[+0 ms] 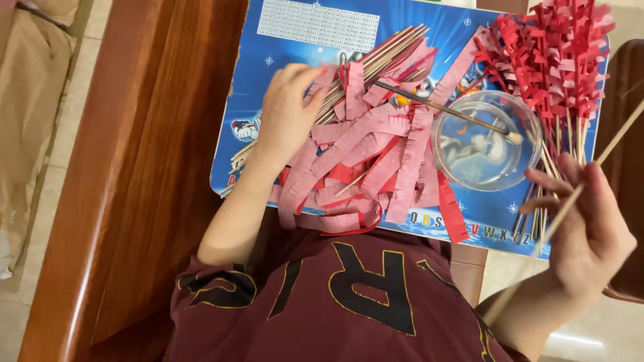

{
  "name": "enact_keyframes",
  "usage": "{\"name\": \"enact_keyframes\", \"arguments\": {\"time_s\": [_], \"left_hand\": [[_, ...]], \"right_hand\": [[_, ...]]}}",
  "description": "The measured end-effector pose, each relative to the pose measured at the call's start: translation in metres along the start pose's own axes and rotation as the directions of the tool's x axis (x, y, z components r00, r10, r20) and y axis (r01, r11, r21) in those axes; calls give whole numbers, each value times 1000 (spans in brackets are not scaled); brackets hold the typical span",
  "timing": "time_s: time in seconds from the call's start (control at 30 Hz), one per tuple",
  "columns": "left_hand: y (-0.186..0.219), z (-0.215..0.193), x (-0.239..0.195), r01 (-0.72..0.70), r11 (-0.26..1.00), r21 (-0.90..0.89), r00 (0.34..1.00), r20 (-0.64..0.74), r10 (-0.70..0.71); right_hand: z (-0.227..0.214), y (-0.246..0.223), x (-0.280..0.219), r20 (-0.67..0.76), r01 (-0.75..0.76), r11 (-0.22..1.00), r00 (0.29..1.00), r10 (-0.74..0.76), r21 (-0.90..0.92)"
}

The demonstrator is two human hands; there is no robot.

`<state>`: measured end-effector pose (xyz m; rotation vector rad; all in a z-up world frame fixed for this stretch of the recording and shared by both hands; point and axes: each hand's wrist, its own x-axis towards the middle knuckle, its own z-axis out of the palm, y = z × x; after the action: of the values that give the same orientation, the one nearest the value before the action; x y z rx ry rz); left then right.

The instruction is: Rolling red and pink paper strips onto wooden sticks and applying glue to create paper flowers.

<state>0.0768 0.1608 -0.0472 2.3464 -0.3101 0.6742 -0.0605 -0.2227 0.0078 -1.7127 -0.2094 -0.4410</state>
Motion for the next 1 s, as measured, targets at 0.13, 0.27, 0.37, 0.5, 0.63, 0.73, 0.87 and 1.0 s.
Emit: {"name": "enact_keyframes", "arguments": {"time_s": [0.13,0.27,0.37,0.5,0.63,0.73,0.87,1.0], "left_hand": [[8,13,11,26,1000,-4,992,121,-25],[-8,27,15,25,967,255,966,241,-88],[-24,34,7,-1,983,184,982,185,-34],[-40,35,4,78,987,139,970,219,-107],[-43,29,0,197,979,-53,976,103,-191],[-34,20,3,199,977,-78,980,32,-197],[-24,12,5,120,993,-22,991,-60,-121],[-8,6,3,47,997,-60,998,-28,-48]], "right_hand": [[-22,38,-10,-34,24,998,999,-22,50],[-36,53,-16,-108,13,996,994,-3,91],[-48,71,-23,-131,-10,991,991,27,133],[-51,80,-25,-161,-36,983,985,66,181],[-52,82,-26,-136,-17,991,990,35,131],[-47,76,-24,-158,-26,986,986,53,166],[-46,72,-22,-126,-22,991,991,39,130],[-42,70,-20,-117,-19,994,993,33,111]]}}
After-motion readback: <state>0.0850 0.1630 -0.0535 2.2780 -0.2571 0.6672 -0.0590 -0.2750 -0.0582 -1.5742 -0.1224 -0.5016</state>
